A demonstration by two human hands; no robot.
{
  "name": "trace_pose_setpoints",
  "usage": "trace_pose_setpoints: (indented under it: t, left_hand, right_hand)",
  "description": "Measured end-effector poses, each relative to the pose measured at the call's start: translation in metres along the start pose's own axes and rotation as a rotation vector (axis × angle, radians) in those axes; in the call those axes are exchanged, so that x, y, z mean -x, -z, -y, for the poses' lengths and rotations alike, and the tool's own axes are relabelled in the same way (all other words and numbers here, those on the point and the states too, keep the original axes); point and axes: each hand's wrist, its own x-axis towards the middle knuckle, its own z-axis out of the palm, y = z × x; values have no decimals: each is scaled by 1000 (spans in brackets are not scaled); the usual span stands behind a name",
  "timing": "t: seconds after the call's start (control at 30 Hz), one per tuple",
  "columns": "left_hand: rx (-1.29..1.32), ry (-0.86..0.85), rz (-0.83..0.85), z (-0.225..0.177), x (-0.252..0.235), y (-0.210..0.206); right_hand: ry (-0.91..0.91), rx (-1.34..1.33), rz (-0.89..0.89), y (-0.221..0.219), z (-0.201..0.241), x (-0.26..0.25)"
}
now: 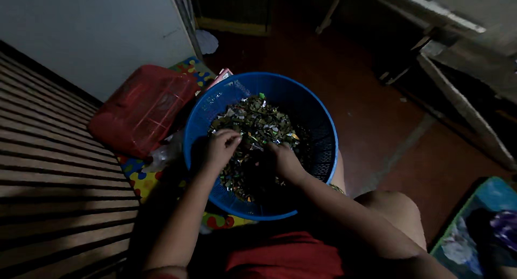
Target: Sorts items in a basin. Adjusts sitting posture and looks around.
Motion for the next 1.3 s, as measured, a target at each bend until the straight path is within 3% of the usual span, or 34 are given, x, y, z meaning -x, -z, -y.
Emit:
trace_pose_setpoints:
  t: [0.13, 0.2, 0.53, 0.7, 0.87, 1.07, 1.17, 1.3]
  left_hand:
    - [79, -9, -500, 13, -2, 13]
    - [138, 2, -613, 15, -1, 16]
    - [95, 85, -587, 17, -1, 21]
    - [127, 99, -648, 26, -3, 19]
    - [121, 115, -663, 24, -4, 19]
    - [107, 123, -642, 24, -5, 16]
    - [90, 138, -639, 24, -5, 16]
    - [102, 150, -615, 23, -4, 18]
  right_hand:
    - [-6, 92, -106, 9, -10, -2]
    - [0, 144, -113, 16, -11, -3]
    - [120, 528, 154, 29, 41, -16]
    - [167, 572, 71, 41, 59, -46]
    - [213, 788, 64, 54, 73, -76]
    - [49, 985, 266, 44, 93, -102]
    - [-77, 946, 415, 37, 97, -105]
    - [-27, 960, 470, 46, 95, -104]
